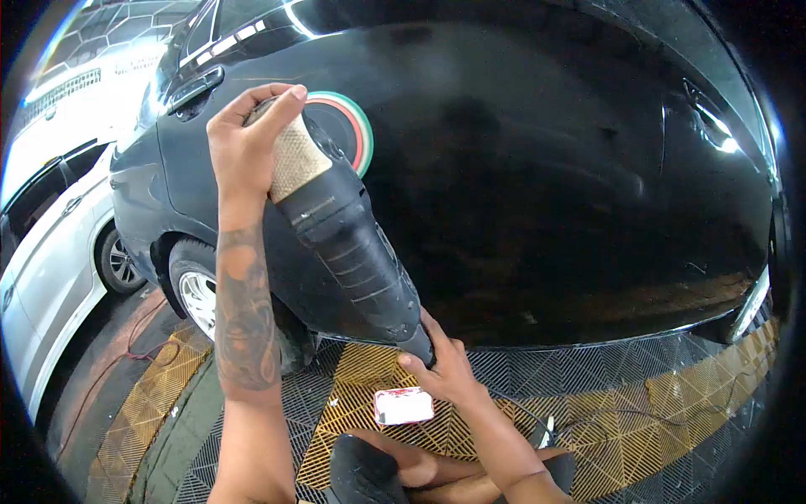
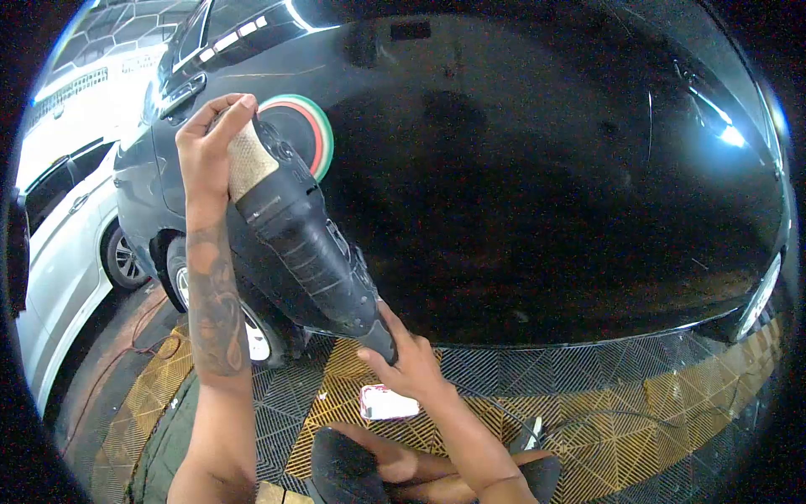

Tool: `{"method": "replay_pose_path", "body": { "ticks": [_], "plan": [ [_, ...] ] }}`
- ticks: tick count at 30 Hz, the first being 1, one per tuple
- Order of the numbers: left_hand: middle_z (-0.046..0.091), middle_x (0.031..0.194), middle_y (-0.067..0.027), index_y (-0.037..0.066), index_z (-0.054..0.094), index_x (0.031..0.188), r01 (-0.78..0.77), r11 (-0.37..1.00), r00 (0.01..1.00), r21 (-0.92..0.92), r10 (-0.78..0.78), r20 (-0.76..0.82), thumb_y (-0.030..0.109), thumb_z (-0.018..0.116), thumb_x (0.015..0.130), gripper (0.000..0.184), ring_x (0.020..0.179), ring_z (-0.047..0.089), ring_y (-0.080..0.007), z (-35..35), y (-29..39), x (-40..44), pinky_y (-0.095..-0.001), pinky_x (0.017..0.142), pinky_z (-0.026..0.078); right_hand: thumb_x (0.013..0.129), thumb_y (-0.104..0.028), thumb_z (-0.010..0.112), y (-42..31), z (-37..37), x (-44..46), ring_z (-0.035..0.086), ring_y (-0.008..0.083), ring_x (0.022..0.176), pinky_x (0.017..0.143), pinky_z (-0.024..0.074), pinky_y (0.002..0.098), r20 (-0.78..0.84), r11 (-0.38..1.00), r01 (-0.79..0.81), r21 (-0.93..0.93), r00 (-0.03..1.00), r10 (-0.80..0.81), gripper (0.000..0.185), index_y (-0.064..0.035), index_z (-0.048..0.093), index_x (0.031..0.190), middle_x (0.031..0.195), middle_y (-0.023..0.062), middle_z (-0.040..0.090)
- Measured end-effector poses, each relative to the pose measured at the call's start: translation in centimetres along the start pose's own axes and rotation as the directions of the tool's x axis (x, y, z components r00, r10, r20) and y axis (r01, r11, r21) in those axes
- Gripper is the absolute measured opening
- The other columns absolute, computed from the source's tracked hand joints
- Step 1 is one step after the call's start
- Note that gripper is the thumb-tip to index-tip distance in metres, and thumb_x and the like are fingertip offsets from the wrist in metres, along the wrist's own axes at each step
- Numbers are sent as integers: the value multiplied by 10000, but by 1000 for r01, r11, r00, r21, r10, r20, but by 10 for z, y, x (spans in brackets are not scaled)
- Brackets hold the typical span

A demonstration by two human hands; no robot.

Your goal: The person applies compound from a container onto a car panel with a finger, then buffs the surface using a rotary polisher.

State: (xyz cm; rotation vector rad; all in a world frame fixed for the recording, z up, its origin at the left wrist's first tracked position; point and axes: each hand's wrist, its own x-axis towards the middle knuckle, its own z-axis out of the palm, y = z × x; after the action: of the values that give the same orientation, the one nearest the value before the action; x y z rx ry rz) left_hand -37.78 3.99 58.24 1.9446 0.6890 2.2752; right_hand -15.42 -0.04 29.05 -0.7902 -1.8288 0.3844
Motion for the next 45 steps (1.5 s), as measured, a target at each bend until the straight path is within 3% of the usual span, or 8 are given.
{"method": "replay_pose_path", "body": {
  "ticks": [5, 17, 23, 27, 31, 32, 37, 45],
  "plan": [
    [719, 870, -41, -26, 747, 977, -32, 996, 999, 89, 28, 40, 193, 787, 866, 249, 766, 642, -81, 2, 3, 21, -210, 710, 484, 907, -462, 704, -15, 4, 10, 716, 462, 942, 823, 581, 469, -39, 997, -33, 65, 999, 35, 831, -37, 364, 1535, 1063, 291, 710],
    [725, 798, -45, -18, 772, 919, -81, 995, 979, -50, 89, 186, 245, 836, 806, 293, 708, 676, -90, 78, 32, 8, -232, 681, 530, 900, -432, 726, -9, -37, -23, 723, 430, 989, 861, 575, 445, -149, 991, -75, 109, 985, 91, 815, -21, 388, 1516, 1062, 277, 722],
    [713, 835, -36, -20, 760, 974, -118, 993, 961, 0, 115, 251, 219, 820, 840, 281, 720, 649, -81, 118, 43, -2, -213, 666, 501, 891, -416, 735, -6, -54, -43, 718, 407, 1035, 901, 561, 425, -202, 978, -130, 162, 966, 162, 800, -14, 410, 1502, 1123, 264, 713],
    [729, 805, -48, -4, 782, 933, -260, 964, 930, 51, 236, 281, 322, 840, 797, 358, 708, 663, -89, 148, 54, -10, -250, 680, 531, 873, -397, 745, 5, -65, -58, 706, 369, 1096, 949, 540, 414, -204, 957, -208, 204, 947, 249, 795, -2, 431, 1486, 1184, 248, 700],
    [743, 769, -66, 31, 794, 887, -374, 926, 885, 60, 337, 320, 393, 851, 761, 387, 686, 697, -122, 184, 68, -23, -279, 676, 558, 892, -387, 722, 25, -69, -76, 698, 231, 878, 833, 542, 368, -241, 921, -229, 314, 919, 311, 650, 12, 512, 1360, 1012, 126, 713],
    [750, 770, -78, 38, 796, 883, -351, 932, 899, 89, 309, 311, 386, 852, 762, 373, 678, 711, -141, 191, 72, -27, -282, 678, 571, 913, -393, 696, 34, -64, -77, 630, 169, 763, 745, 525, 339, -316, 930, -154, 334, 911, 264, 580, 14, 537, 1294, 895, 71, 677],
    [758, 779, -89, 39, 797, 866, -276, 961, 907, 26, 252, 337, 337, 833, 778, 312, 654, 728, -154, 209, 78, -32, -288, 651, 594, 922, -434, 682, 32, -66, -79, 608, 148, 706, 680, 510, 331, -327, 906, -161, 392, 896, 300, 578, 12, 555, 1268, 839, 65, 665],
    [753, 785, -75, 14, 791, 909, -350, 934, 897, 66, 314, 311, 390, 838, 776, 401, 696, 709, -127, 172, 63, -13, -269, 692, 563, 903, -410, 715, 19, -64, -66, 640, 163, 832, 788, 523, 336, -260, 929, -193, 317, 924, 281, 625, 23, 535, 1316, 948, 98, 706]
  ]
}}
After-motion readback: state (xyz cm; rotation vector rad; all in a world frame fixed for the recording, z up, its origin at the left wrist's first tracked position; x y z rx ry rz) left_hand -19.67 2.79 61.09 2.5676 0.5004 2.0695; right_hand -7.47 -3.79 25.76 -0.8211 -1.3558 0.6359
